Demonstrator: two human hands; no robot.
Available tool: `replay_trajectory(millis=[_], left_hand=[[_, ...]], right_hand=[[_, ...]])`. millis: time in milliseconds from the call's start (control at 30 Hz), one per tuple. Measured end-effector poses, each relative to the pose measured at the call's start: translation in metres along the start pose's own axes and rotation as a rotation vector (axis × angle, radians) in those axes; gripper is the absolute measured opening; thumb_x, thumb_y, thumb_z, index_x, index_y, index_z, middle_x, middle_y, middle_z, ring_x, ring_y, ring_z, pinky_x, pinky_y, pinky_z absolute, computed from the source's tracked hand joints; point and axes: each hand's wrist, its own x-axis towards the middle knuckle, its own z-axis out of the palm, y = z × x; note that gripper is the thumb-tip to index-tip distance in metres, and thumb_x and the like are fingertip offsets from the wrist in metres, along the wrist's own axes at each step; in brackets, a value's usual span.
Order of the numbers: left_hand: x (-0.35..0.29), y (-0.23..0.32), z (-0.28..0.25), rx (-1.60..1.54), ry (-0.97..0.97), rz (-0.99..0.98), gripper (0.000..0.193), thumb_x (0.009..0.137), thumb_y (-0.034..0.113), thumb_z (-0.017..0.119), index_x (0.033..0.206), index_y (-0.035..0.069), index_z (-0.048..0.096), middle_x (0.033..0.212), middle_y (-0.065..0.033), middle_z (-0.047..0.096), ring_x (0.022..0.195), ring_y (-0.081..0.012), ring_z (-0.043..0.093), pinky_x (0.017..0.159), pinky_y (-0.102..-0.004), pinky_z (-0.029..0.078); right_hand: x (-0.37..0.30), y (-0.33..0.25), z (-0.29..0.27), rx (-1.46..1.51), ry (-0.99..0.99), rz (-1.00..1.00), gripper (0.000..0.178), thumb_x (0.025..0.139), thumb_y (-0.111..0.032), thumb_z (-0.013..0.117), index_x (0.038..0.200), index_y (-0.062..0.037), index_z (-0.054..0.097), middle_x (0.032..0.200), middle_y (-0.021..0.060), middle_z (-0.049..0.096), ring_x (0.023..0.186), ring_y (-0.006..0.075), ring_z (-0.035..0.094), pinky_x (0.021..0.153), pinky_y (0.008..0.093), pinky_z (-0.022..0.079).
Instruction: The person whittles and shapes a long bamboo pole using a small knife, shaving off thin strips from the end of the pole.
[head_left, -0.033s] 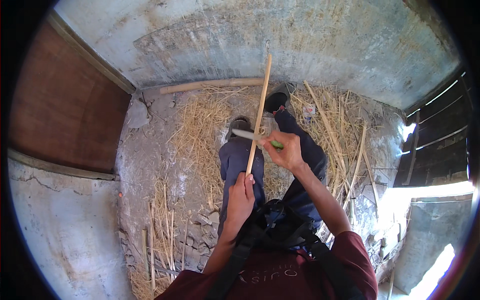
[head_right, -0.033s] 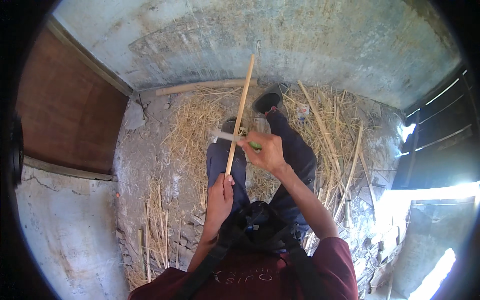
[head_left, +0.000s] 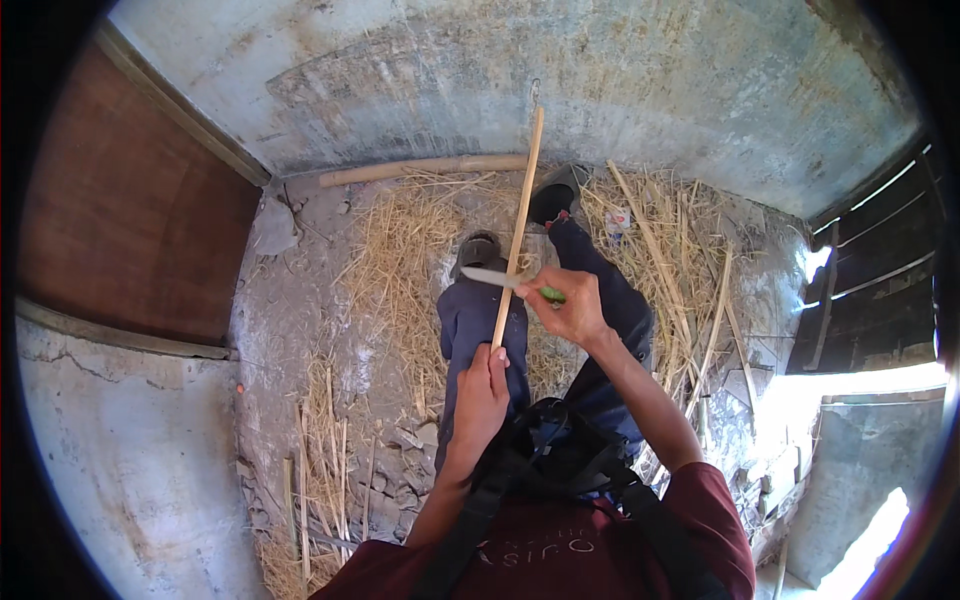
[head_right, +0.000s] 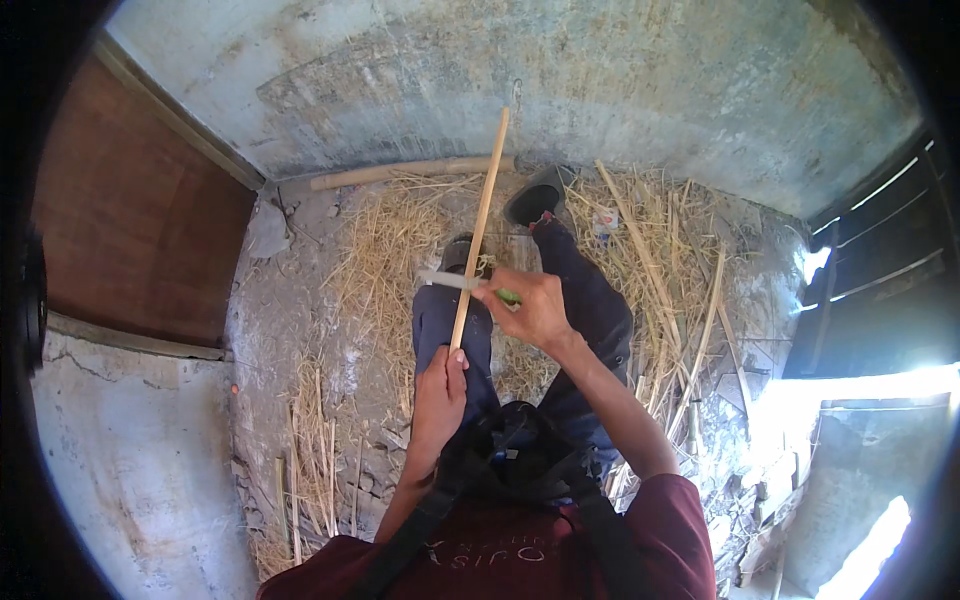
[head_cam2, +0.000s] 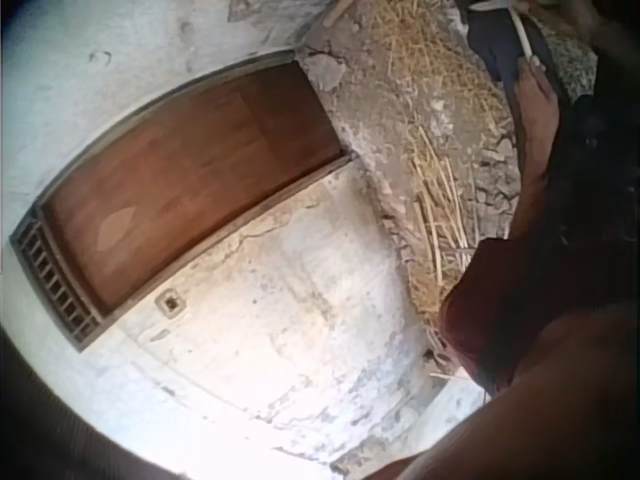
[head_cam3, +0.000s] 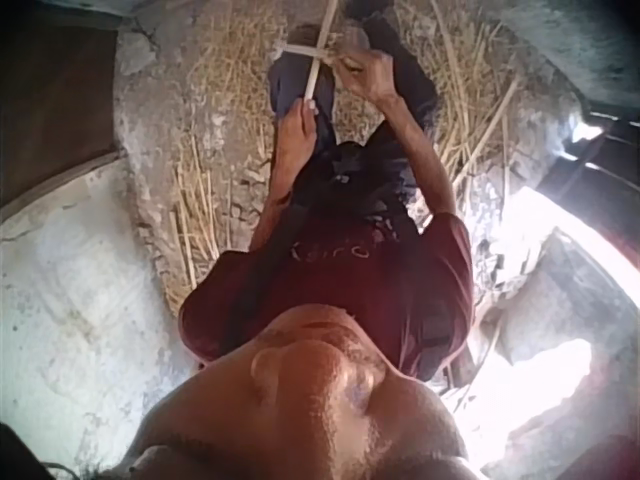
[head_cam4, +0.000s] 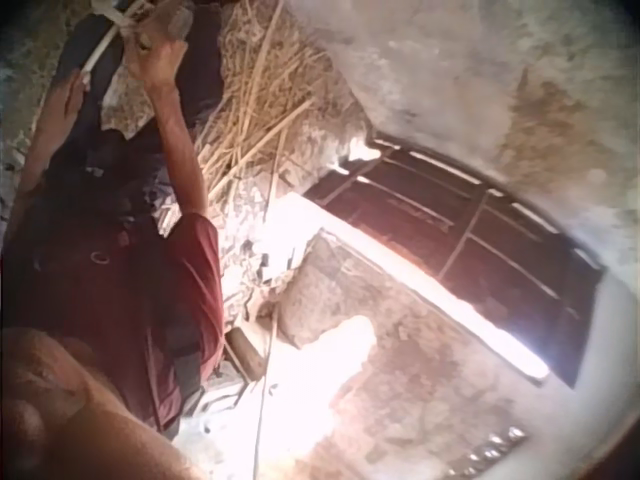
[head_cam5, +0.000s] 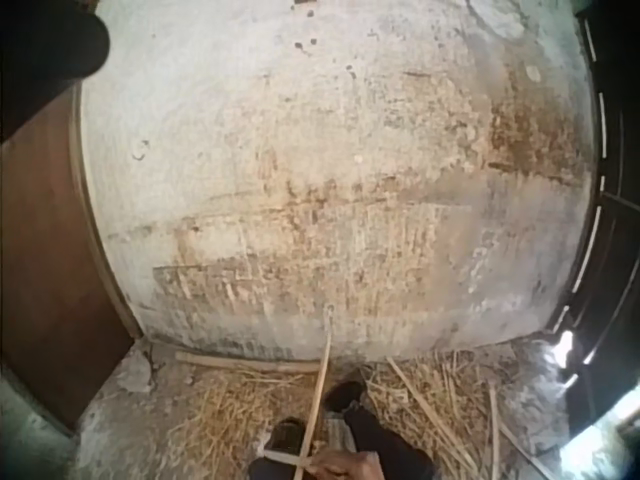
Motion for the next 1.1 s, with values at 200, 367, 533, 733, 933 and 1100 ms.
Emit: replay_trajectory(millis=[200, 367, 533, 733, 933, 1100], left_hand=[[-0.002, 0.006, 0.004, 0.012, -0.028, -0.048, 0.022, 0.115, 0.018, 0.051, 0.107, -0.002, 0.058, 0.084, -0.0258, 0.071, 0.083, -0.0520, 0.070, 0.066, -0.0550, 0.053], [-0.001, 0.004, 0.005, 0.012, -0.008, -0.047, 0.022, 0.115, 0.018, 0.052, 0.107, -0.002, 0.057, 0.085, -0.0266, 0.071, 0.083, -0.0521, 0.070, 0.065, -0.0546, 0.053], [-0.001, 0.000, 0.007, -0.007, 0.039, -0.008, 0.022, 0.115, 0.018, 0.051, 0.109, -0.002, 0.058, 0.086, -0.0270, 0.071, 0.083, -0.0515, 0.071, 0.065, -0.0545, 0.052], [-0.002, 0.005, 0.000, -0.008, -0.017, -0.080, 0.023, 0.116, 0.018, 0.051, 0.109, -0.002, 0.059, 0.087, -0.0269, 0.072, 0.083, -0.0509, 0.071, 0.066, -0.0537, 0.053], [-0.003, 0.005, -0.003, -0.008, -0.015, -0.066, 0.023, 0.116, 0.019, 0.051, 0.109, -0.002, 0.059, 0.086, -0.0261, 0.072, 0.082, -0.0504, 0.071, 0.067, -0.0544, 0.053], [-0.005, 0.001, -0.001, -0.021, 0.026, -0.029, 0.025, 0.116, 0.019, 0.051, 0.105, -0.002, 0.060, 0.082, -0.0262, 0.069, 0.077, -0.0492, 0.070, 0.064, -0.0513, 0.051]], right_hand=[[0.006, 0.010, -0.006, -0.013, -0.042, -0.024, 0.018, 0.090, -0.018, 0.086, 0.085, -0.0055, 0.074, 0.074, 0.0110, 0.072, 0.063, 0.0313, 0.071, 0.056, 0.0387, 0.052], [0.029, 0.023, -0.006, -0.019, -0.048, -0.028, 0.018, 0.091, -0.019, 0.085, 0.086, -0.0054, 0.075, 0.073, 0.0115, 0.069, 0.062, 0.0314, 0.069, 0.055, 0.0394, 0.050], [0.043, 0.037, 0.002, 0.004, 0.054, -0.191, 0.017, 0.093, -0.020, 0.084, 0.087, -0.0072, 0.075, 0.070, 0.0133, 0.067, 0.061, 0.0341, 0.067, 0.056, 0.0410, 0.051], [0.089, 0.066, -0.022, -0.175, 0.084, 0.012, 0.018, 0.093, -0.025, 0.084, 0.091, -0.0093, 0.076, 0.066, 0.0149, 0.065, 0.060, 0.0368, 0.066, 0.057, 0.0439, 0.051], [0.085, 0.060, -0.022, -0.157, 0.003, -0.017, 0.018, 0.092, -0.024, 0.083, 0.097, -0.0101, 0.073, 0.073, 0.0153, 0.069, 0.068, 0.0389, 0.071, 0.062, 0.0481, 0.054], [0.082, 0.029, -0.028, -0.216, -0.180, 0.095, 0.031, 0.093, -0.014, 0.073, 0.120, -0.0143, 0.058, 0.084, 0.0177, 0.073, 0.081, 0.0436, 0.074, 0.068, 0.0537, 0.058]])
